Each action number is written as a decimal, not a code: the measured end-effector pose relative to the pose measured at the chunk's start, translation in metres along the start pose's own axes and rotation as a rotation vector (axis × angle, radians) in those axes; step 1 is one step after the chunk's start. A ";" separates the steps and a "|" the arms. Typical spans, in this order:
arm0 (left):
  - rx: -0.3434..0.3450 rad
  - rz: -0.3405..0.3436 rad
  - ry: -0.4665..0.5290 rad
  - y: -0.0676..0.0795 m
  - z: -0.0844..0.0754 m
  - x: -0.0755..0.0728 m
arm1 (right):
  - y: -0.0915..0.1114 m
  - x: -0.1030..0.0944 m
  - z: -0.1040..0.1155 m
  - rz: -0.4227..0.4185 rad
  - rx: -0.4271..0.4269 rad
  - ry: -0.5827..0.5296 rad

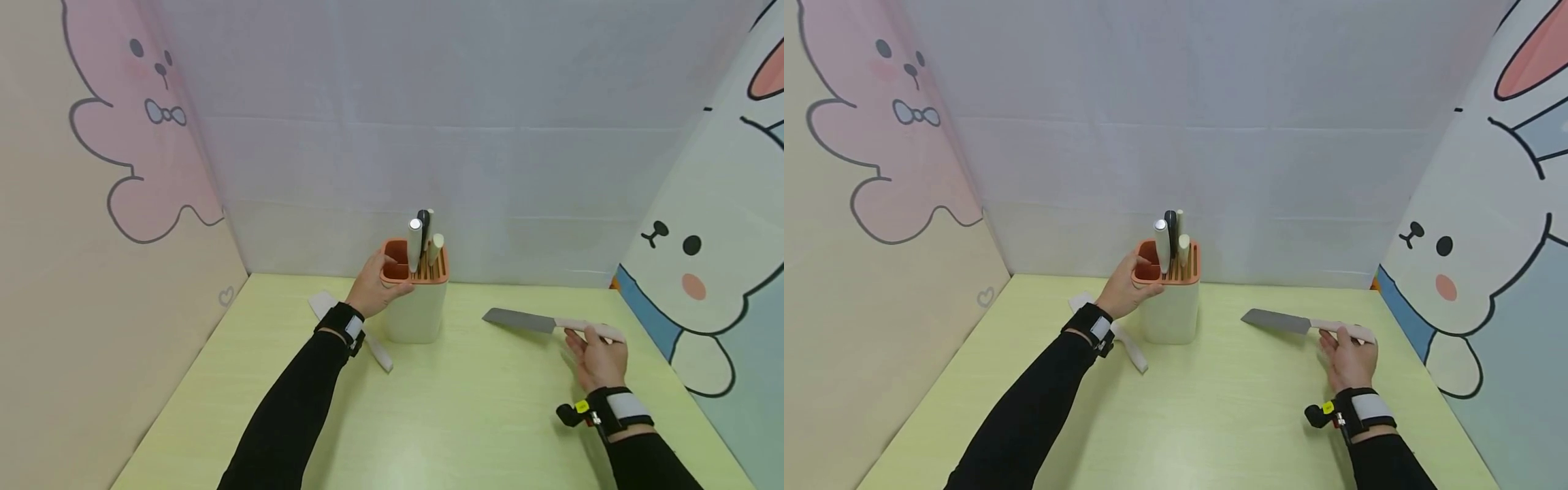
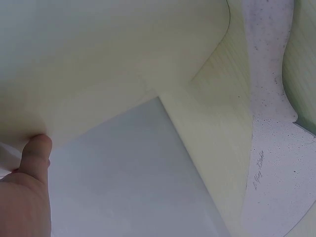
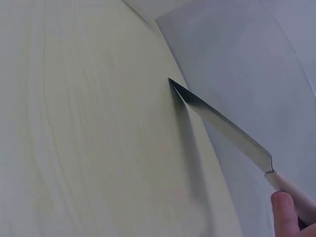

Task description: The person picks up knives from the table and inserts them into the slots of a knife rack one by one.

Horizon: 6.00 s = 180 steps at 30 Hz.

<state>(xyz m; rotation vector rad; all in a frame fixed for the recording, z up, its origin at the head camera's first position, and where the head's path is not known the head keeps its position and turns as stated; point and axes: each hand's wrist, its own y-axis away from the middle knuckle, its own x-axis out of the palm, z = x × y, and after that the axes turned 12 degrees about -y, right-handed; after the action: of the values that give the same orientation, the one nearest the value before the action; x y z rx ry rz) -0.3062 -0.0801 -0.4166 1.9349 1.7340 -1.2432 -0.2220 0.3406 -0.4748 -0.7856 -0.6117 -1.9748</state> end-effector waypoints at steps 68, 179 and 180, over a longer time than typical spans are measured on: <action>-0.022 0.015 0.044 -0.002 -0.002 0.001 | 0.068 0.273 0.042 0.892 -0.966 0.945; -0.025 0.086 -0.012 0.001 0.009 -0.014 | 0.061 0.151 -0.070 1.193 -0.130 1.268; -0.030 0.088 -0.010 0.002 0.010 -0.015 | 0.066 0.149 -0.074 1.215 -0.112 1.272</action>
<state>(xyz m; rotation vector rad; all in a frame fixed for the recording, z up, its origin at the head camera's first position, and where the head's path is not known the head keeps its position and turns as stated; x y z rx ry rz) -0.3072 -0.0974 -0.4121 1.9620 1.6340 -1.1873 -0.2445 0.1756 -0.4094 0.1881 0.6371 -0.9715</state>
